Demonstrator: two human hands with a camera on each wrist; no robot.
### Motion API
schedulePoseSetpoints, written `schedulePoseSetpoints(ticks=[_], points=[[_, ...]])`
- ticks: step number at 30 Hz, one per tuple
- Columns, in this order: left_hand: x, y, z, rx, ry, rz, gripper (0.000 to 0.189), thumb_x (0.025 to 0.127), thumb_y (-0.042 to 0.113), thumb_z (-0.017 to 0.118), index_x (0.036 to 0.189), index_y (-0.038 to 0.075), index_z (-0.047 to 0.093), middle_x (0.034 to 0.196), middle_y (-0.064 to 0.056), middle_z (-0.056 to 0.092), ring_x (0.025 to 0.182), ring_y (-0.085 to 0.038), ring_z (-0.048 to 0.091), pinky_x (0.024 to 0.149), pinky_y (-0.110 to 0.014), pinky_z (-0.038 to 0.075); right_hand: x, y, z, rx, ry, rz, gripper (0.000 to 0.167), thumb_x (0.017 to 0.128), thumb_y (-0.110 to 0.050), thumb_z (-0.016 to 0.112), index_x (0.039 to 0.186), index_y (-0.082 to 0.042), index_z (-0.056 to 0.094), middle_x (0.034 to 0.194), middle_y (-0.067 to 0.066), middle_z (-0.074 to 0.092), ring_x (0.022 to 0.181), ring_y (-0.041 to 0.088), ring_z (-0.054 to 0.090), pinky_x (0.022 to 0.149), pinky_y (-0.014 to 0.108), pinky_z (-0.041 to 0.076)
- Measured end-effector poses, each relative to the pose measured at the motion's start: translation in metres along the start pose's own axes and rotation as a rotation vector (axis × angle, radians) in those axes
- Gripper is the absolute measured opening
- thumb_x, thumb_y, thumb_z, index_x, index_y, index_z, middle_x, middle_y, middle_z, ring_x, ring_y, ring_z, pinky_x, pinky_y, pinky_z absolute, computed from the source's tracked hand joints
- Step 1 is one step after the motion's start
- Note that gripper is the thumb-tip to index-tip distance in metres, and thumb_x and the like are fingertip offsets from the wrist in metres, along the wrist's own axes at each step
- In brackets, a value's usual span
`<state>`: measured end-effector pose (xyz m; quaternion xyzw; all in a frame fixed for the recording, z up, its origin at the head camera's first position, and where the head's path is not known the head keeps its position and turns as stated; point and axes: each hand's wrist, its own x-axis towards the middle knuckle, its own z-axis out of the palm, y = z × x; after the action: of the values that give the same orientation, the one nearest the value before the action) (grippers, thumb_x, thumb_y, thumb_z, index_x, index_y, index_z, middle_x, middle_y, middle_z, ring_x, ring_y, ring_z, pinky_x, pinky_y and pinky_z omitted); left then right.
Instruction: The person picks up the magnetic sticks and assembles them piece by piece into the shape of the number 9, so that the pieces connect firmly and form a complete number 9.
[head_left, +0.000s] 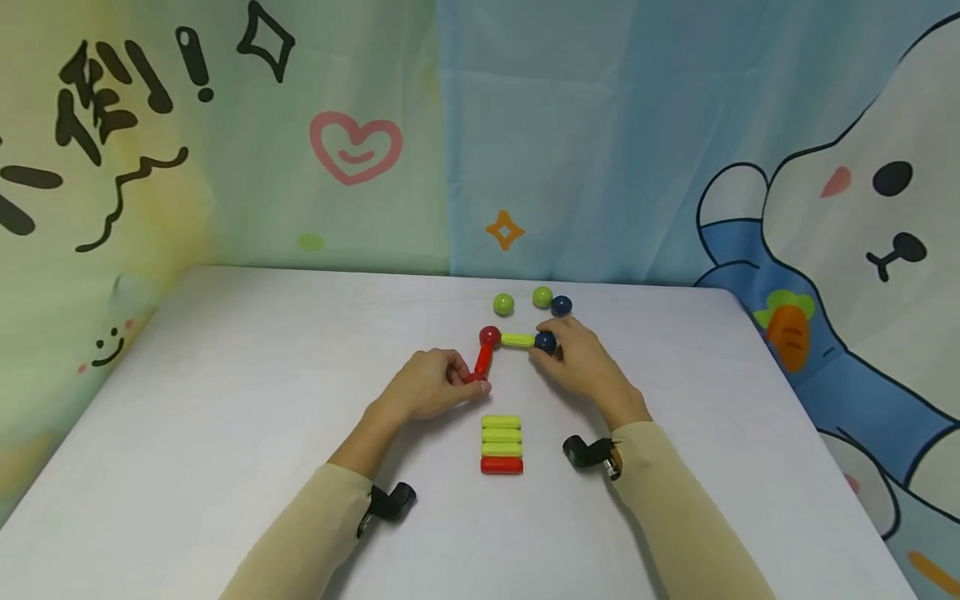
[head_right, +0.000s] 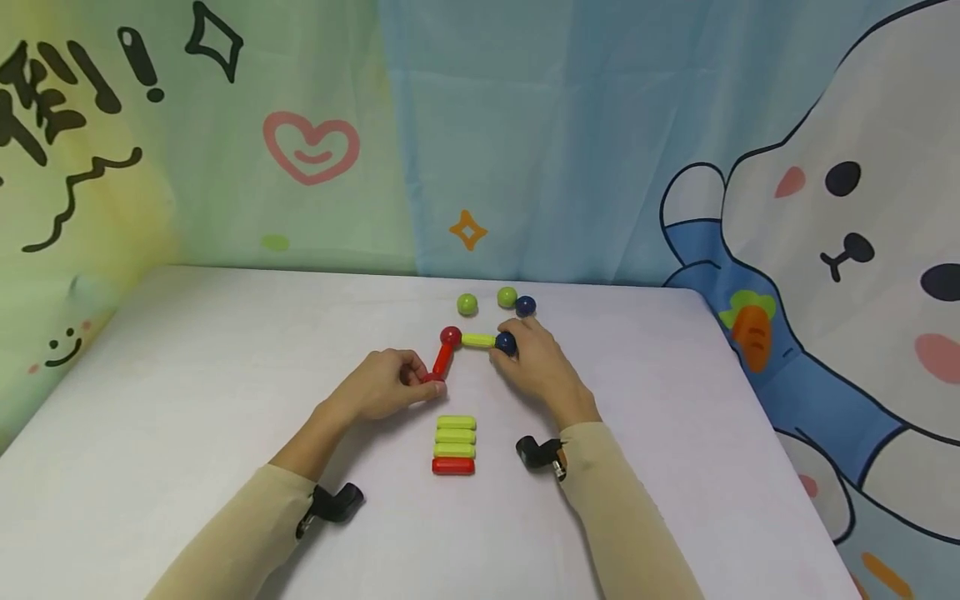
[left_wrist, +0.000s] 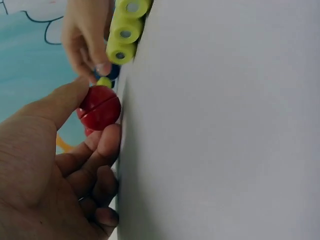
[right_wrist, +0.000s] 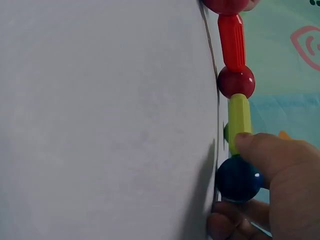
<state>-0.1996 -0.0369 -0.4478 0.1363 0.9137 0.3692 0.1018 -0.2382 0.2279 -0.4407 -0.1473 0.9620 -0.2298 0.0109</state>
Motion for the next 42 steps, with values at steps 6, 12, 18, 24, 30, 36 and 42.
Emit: schedulePoseSetpoints(ticks=[6,12,18,24,30,36,42], points=[[0.005,0.001,-0.001,0.011,-0.020,0.019,0.035,0.088,0.046,0.079,0.090,0.014,0.066,0.071,0.003,0.062,0.066,-0.013,0.055,0.063,-0.028,0.044,0.001,0.006,0.002,0.042,-0.027,-0.005,0.045,0.101,-0.027,0.066,0.142,-0.008,0.057,0.135,0.014,0.061,0.112,0.029,0.060,0.098,0.046,0.051],[0.010,0.001,0.003,0.007,-0.021,0.028,0.034,0.087,0.047,0.080,0.090,0.015,0.067,0.070,0.004,0.062,0.066,-0.013,0.055,0.063,-0.028,0.044,0.000,0.014,0.003,0.064,0.004,-0.030,0.045,0.101,-0.028,0.067,0.142,-0.013,0.059,0.122,0.009,0.064,0.095,0.023,0.058,0.084,0.040,0.049],[0.015,0.000,0.008,-0.019,-0.059,0.076,0.032,0.090,0.046,0.077,0.091,0.016,0.067,0.071,0.004,0.062,0.068,-0.012,0.056,0.064,-0.027,0.045,-0.001,0.016,0.008,0.074,0.006,-0.014,0.046,0.101,-0.029,0.066,0.144,-0.016,0.058,0.118,0.010,0.065,0.095,0.025,0.056,0.085,0.041,0.046],[0.018,-0.005,0.005,-0.014,-0.075,0.090,0.030,0.090,0.048,0.075,0.089,0.019,0.068,0.073,0.004,0.063,0.070,-0.013,0.057,0.066,-0.028,0.046,0.002,0.014,0.011,0.085,0.006,0.010,0.046,0.103,-0.031,0.064,0.146,-0.019,0.054,0.101,0.009,0.063,0.087,0.024,0.055,0.078,0.040,0.045],[0.017,-0.011,0.000,-0.019,-0.075,0.084,0.028,0.090,0.047,0.075,0.091,0.020,0.068,0.078,0.004,0.064,0.075,-0.014,0.058,0.070,-0.029,0.048,0.007,0.010,0.012,0.100,0.041,-0.015,0.045,0.104,-0.031,0.062,0.145,-0.016,0.055,0.122,0.009,0.060,0.098,0.025,0.056,0.088,0.043,0.047],[0.017,-0.011,0.002,-0.013,-0.085,0.084,0.030,0.090,0.049,0.075,0.092,0.020,0.068,0.077,0.003,0.062,0.074,-0.014,0.056,0.068,-0.029,0.046,0.005,0.013,0.013,0.111,0.037,0.002,0.047,0.104,-0.032,0.061,0.147,-0.016,0.053,0.127,0.008,0.057,0.102,0.026,0.054,0.092,0.044,0.046],[0.019,-0.007,0.003,-0.019,-0.076,0.074,0.029,0.089,0.047,0.077,0.093,0.020,0.068,0.077,0.003,0.061,0.075,-0.014,0.055,0.069,-0.029,0.044,0.002,0.020,0.008,0.206,0.082,0.030,0.049,0.103,-0.033,0.063,0.148,-0.018,0.052,0.130,0.010,0.059,0.096,0.026,0.055,0.084,0.042,0.047]])
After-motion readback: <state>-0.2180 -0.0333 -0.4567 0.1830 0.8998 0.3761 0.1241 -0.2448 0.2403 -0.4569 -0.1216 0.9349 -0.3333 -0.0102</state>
